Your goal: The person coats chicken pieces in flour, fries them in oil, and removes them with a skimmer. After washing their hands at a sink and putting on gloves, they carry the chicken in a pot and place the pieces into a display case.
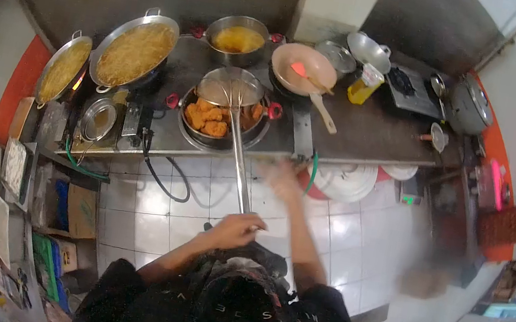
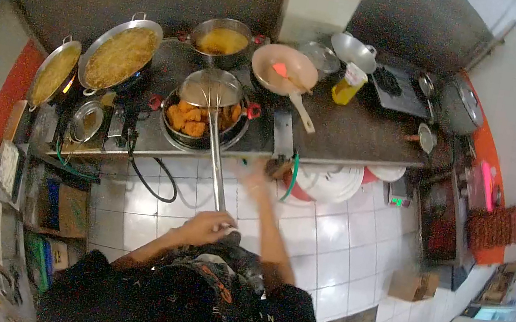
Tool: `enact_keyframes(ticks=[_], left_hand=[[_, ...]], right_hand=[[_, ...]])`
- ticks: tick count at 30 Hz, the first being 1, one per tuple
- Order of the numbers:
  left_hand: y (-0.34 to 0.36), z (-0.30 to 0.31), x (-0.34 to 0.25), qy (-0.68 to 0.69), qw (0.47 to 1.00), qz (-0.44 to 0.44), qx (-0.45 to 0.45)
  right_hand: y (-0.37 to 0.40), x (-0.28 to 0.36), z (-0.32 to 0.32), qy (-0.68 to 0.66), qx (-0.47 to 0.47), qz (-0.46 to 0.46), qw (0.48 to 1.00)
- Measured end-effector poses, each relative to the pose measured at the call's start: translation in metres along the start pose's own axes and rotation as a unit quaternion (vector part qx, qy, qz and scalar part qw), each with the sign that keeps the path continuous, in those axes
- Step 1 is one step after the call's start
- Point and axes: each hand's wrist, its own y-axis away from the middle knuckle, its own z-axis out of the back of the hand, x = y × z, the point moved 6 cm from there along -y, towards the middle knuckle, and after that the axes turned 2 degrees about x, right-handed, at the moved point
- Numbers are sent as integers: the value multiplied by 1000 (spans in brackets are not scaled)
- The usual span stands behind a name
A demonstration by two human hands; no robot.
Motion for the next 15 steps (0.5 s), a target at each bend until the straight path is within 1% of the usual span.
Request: enact_keyframes(ticks=[1, 2, 3, 4, 5, 6, 7, 8, 9, 10, 11, 12, 13, 14, 15], left_hand=[[5, 25, 18, 29, 996, 63, -58], [11, 49, 34, 50, 985, 106, -123], [22, 67, 49, 74, 968, 152, -184], [28, 77, 57, 73, 966, 158, -193], [39, 96, 70, 83, 936, 209, -272], [54, 110, 83, 94, 898, 257, -344], [61, 114, 93, 94, 898, 261, -342], [74, 121, 109, 91, 866, 286, -400], [89, 125, 123, 88, 831, 311, -452], [95, 127, 139, 90, 835, 311, -445], [104, 129, 157, 110, 819, 326, -460], [110, 131, 174, 132, 801, 345, -472], [111, 134, 189, 138, 802, 352, -462], [112, 138, 206, 157, 795, 356, -465], [110, 146, 222, 173, 788, 356, -471]], right_hand=[[-13, -20, -48, 34, 59, -38, 997], [-41, -58, -106, 20, 78, -55, 995], [-52, -71, -131, 0, 55, -29, 998], [-24, -51, -134, -170, 90, -77, 978], [-24, -41, -136, -168, 97, -76, 978], [-27, -34, -127, -65, 17, -44, 997], [-24, -21, -115, 39, -66, -13, 997], [-18, -14, -102, -23, -85, 25, 996], [-10, -17, -92, -24, -86, 17, 996], [-6, -18, -81, -30, -107, 42, 993], [-7, -15, -65, -34, -130, 68, 989], [-8, -9, -45, -32, -133, 57, 989], [-7, -8, -39, -146, -12, 7, 989], [-6, -8, -39, -258, 107, -40, 959], [-19, -14, -37, -409, 153, -9, 900]])
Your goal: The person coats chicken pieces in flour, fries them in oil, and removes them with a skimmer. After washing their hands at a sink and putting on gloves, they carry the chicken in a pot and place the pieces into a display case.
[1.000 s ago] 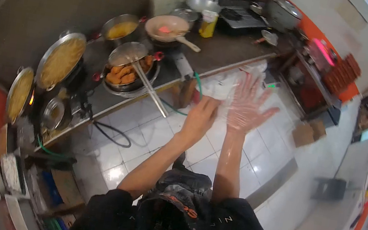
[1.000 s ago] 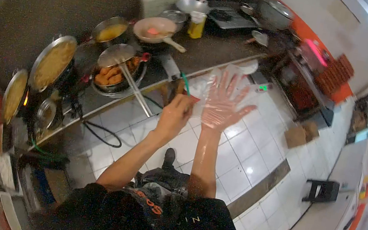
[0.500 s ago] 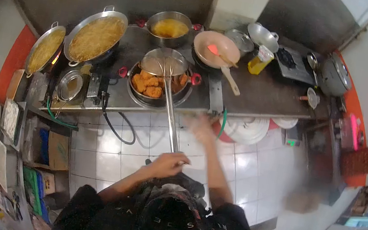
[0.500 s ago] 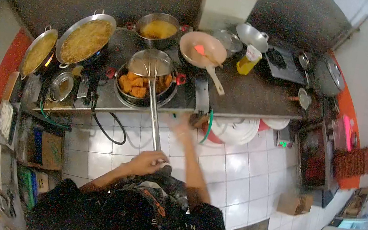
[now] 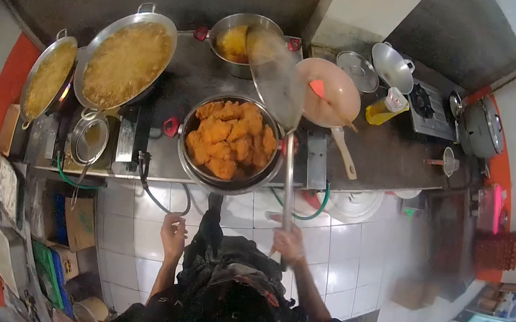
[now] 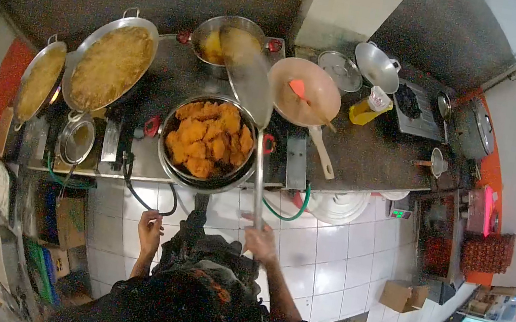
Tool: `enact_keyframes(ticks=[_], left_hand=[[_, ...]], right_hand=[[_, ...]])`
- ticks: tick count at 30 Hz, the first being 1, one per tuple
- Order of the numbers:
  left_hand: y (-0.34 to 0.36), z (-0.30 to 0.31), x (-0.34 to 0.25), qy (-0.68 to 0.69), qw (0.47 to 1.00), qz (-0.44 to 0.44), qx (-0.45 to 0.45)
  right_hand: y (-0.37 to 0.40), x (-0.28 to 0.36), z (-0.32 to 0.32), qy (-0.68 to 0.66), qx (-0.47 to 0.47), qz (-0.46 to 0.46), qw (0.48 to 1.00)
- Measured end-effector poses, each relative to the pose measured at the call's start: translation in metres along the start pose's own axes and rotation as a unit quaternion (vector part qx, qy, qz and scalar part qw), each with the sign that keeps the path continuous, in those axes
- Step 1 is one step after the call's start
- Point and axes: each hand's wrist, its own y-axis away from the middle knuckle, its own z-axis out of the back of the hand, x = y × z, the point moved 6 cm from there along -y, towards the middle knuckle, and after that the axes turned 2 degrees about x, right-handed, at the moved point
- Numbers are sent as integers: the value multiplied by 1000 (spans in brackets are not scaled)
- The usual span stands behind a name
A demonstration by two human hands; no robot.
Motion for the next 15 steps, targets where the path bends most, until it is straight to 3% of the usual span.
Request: enact_keyframes(ticks=[2, 4, 6, 7, 8, 10, 14, 15], left_hand=[[-41, -3, 4, -3, 1000, 13, 15], [-85, -7, 7, 34, 998, 31, 41], [-125, -7, 3, 80, 995, 20, 49], [-145, -6, 0, 66, 997, 12, 42], [-162, -3, -2, 54, 998, 5, 33], [-188, 0, -3, 28, 999, 23, 35], [-223, 4, 9, 99, 994, 50, 15], [-230, 1, 9, 116, 992, 44, 15]], right_hand=[[-24, 46, 0, 19, -132, -38, 990], [-54, 63, 18, -268, -210, -61, 938], [-74, 89, 24, -140, -178, 20, 974], [-72, 114, 13, 107, -209, 108, 966], [-77, 112, 22, 108, -215, 106, 965], [-82, 113, 44, 120, -275, 18, 954], [-70, 144, 56, 99, -237, 3, 966], [-69, 146, 68, 120, -258, -40, 958]])
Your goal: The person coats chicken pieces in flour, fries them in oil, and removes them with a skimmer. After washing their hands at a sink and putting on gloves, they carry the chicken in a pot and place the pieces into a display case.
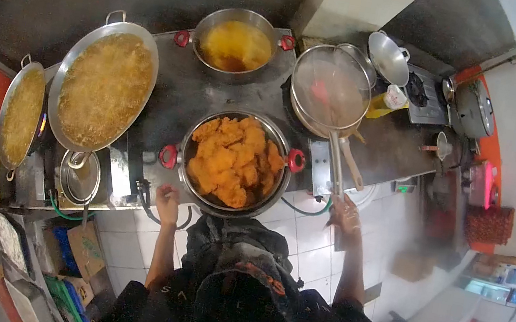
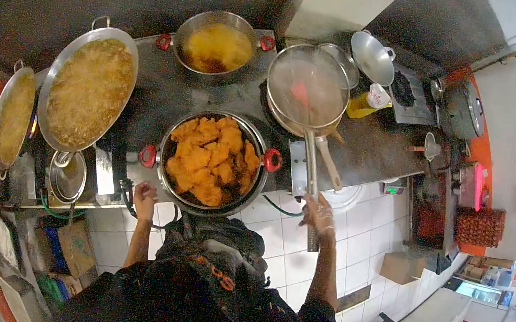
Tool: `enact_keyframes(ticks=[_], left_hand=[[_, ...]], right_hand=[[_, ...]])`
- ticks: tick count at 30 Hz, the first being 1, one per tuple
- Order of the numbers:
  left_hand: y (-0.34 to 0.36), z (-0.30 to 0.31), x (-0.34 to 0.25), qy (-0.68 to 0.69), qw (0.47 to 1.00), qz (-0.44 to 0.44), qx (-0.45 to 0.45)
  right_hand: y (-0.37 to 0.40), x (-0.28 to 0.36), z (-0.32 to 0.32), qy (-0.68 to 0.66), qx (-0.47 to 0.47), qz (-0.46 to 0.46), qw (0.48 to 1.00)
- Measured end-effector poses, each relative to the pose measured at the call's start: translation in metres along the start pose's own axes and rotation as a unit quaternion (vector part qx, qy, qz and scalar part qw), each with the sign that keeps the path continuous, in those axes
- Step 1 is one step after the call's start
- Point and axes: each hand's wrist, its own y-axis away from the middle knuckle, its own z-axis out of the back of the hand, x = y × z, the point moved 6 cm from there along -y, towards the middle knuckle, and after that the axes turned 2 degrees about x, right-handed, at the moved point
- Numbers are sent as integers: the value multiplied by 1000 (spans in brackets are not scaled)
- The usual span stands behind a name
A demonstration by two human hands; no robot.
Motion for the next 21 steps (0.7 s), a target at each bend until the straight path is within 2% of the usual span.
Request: enact_keyframes(ticks=[1, 2, 3, 5, 6, 7, 9, 10, 11, 13, 14, 15, 16, 17, 19, 20, 21], left_hand=[[-5, 3, 1, 15, 1000, -5, 0], [-26, 15, 36, 10, 999, -33, -29], [-27, 14, 26, -65, 995, -42, -65], [-29, 7, 16, -18, 997, 14, -71], [-34, 7, 11, -24, 997, 18, -74], [-37, 7, 11, -27, 996, 38, -79], [-42, 3, 12, -32, 994, 61, -87], [-44, 2, 15, 9, 992, 85, -96], [-45, 3, 17, 48, 987, 108, -105], [-50, -3, 6, 31, 990, 119, -71], [-55, -7, 4, 30, 989, 130, -62], [-58, -13, 4, 31, 988, 140, -52], [-61, -18, 4, 51, 989, 135, -30], [-67, -23, 2, 71, 989, 128, -6], [-79, -32, 9, 101, 981, 167, 2], [-76, -44, -3, 101, 972, 211, 5], [-83, -49, 1, 93, 972, 215, 17]], right_hand=[[-5, 0, 11, 30, -15, -39, 999], [-2, 12, 16, 77, -28, -52, 995], [-1, 17, 23, 124, -37, -66, 989], [-20, -5, 55, 187, -83, -73, 976], [-10, 14, 48, 261, -83, -100, 957], [-15, -2, 57, 260, -81, -107, 956], [-28, -18, 75, 216, -105, -7, 971], [-31, -20, 83, 323, -130, -12, 937], [-32, -28, 87, 321, -127, -19, 938], [-12, 13, 70, 384, -200, -12, 901], [-8, 36, 59, 491, -239, -2, 838], [-9, 35, 44, 491, -243, -8, 837], [-7, 48, 22, 412, -279, 122, 859], [-3, 59, -2, 322, -310, 249, 859], [-18, 60, -68, 307, -205, 161, 916], [-38, 39, -88, 252, -215, 156, 930], [-64, 13, -96, 223, -224, 151, 937]])
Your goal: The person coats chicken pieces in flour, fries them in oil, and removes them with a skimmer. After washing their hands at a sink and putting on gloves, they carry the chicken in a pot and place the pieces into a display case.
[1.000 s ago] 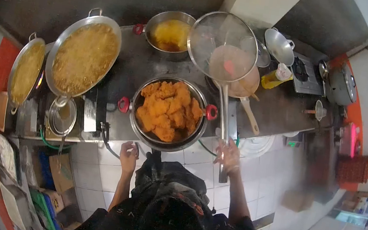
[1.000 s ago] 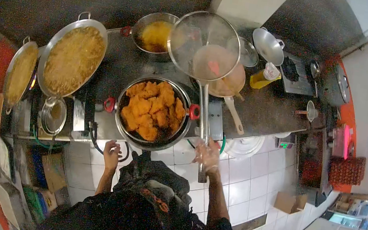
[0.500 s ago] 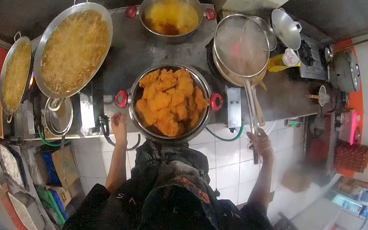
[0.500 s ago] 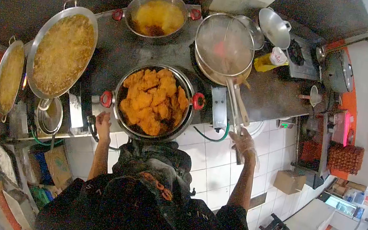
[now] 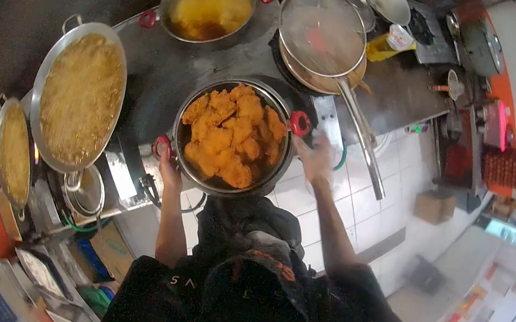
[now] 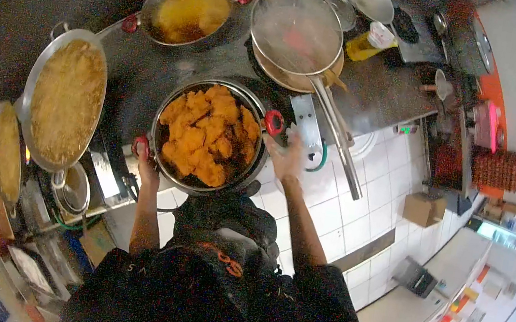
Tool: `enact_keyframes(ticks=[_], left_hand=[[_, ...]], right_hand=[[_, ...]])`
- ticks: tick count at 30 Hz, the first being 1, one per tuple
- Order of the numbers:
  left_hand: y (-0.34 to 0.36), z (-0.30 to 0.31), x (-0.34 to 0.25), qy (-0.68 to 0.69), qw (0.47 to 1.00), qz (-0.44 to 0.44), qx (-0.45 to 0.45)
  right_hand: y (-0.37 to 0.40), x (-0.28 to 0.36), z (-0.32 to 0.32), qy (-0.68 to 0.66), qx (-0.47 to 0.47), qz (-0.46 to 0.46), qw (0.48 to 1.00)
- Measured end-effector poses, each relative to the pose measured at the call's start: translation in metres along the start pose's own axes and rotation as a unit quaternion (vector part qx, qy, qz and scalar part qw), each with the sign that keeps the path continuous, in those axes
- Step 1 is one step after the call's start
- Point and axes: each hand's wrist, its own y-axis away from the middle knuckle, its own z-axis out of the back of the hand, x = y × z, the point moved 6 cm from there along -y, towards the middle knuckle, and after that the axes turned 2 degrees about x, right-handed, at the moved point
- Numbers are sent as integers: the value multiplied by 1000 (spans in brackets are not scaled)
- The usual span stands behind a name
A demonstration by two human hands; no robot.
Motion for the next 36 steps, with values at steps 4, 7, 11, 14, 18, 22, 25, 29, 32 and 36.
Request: enact_keyframes(ticks=[4, 7, 11, 14, 18, 22, 25, 29, 32, 36], left_hand=[[-34, 5, 8, 123, 991, -46, -36], [1, -35, -21, 159, 982, -99, -38], [15, -58, -25, 143, 986, -75, 43], [-39, -2, 1, -24, 983, -180, -6], [-8, -1, -7, 32, 982, -176, -62], [-18, 29, 58, 138, 988, -75, -7], [5, 37, 87, 148, 989, -23, 7], [65, 23, 78, 102, 991, -87, -27], [109, 12, 97, 109, 992, -58, 6], [150, -6, 141, 38, 997, -72, 8]], right_hand=[[-45, -87, -101, -426, 0, -205, 881], [-67, -88, -107, -378, 9, -269, 886], [-60, -71, -95, -274, 8, -193, 942], [-45, -77, -94, -193, -2, -41, 980], [-3, -103, -117, -472, 113, 25, 874], [38, -91, -83, -411, -23, -104, 905], [63, -106, -56, -335, -31, -67, 939], [95, -155, -29, -181, -93, -56, 978], [134, -171, 7, -123, -68, -25, 990], [200, -229, 45, -448, -171, -232, 846]])
